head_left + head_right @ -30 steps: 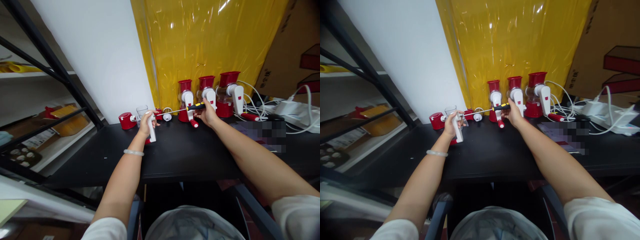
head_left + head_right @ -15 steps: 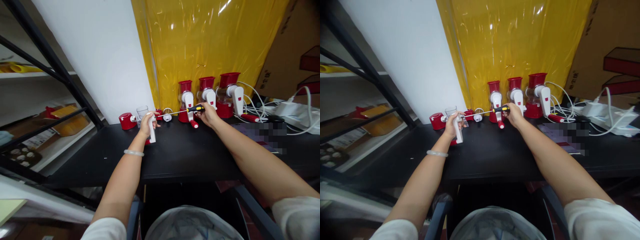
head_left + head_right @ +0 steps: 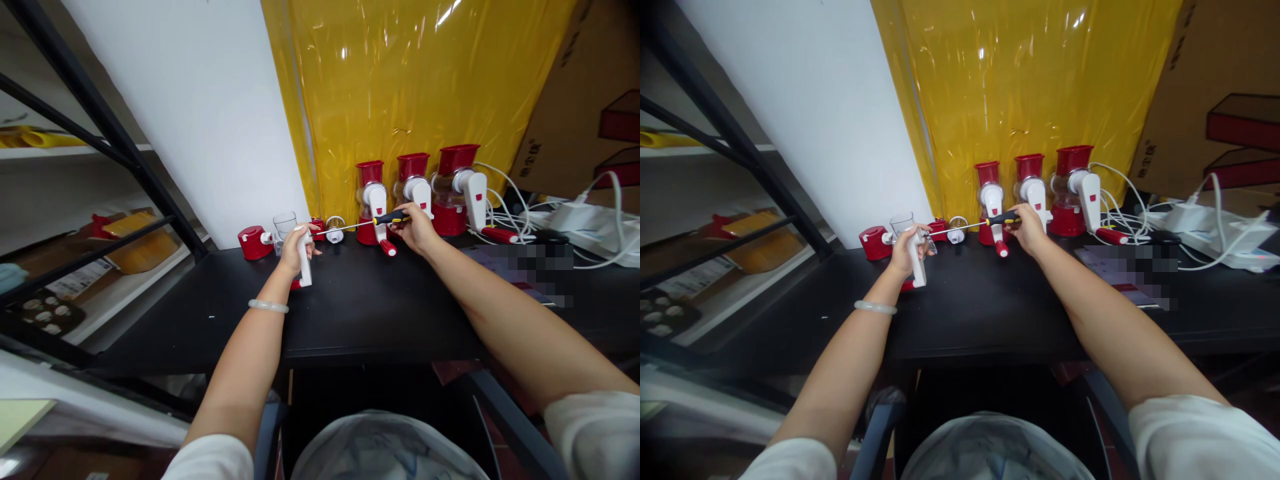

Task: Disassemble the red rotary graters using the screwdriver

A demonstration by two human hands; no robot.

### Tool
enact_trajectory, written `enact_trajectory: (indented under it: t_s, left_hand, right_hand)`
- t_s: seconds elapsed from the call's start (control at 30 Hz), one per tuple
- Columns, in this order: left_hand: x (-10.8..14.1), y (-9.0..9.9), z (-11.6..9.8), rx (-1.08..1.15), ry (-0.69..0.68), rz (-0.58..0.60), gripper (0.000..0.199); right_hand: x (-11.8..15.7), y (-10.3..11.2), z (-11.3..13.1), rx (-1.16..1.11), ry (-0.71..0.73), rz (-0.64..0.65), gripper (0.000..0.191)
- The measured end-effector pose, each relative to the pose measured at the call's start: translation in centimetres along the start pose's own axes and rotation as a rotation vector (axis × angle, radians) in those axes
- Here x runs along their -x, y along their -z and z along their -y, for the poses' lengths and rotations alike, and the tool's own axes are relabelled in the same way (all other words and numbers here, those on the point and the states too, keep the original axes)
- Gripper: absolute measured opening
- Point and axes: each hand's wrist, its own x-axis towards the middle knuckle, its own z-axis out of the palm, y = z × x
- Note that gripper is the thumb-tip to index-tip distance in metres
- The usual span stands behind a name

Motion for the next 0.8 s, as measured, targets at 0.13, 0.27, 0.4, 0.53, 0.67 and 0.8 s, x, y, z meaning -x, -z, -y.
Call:
enact_trajectory:
  t_s: [0.13, 0.27, 0.4, 0.53, 0.67, 0.8]
  left_hand:
    - [-0.02, -0.01, 0.00, 0.004, -0.004, 0.007, 0.044]
    - [-0.05, 0.03, -0.03, 0.008, -0.002, -0.002, 0.044]
    - [-0.05, 0.05, -0.06, 0.007, -0.004, -0.005, 0.043]
    - [-0.08, 0.08, -0.07, 0.013, -0.015, -0.001, 0.042]
    - [-0.08, 0.10, -0.03, 0.015, -0.013, 0.001, 0.042]
    - [-0.04, 0.07, 0.03, 0.012, -0.015, 0.008, 0.042]
  right_hand:
    - [-0.04, 0.10, 0.10, -0.001, -0.002, 0.008, 0.012]
    - [0.01, 0.19, 0.14, 0.002, -0.017, 0.016, 0.013]
    - [0.01, 0.25, 0.07, 0.000, -0.011, 0.015, 0.014]
    - [-0.10, 0.27, -0.12, -0.011, 0.007, 0.025, 0.015]
    - [-0.21, 0.38, -0.20, -0.003, 0.012, 0.051, 0.016]
    - [-0.15, 0.43, -0.03, 0.000, 0.000, 0.046, 0.019]
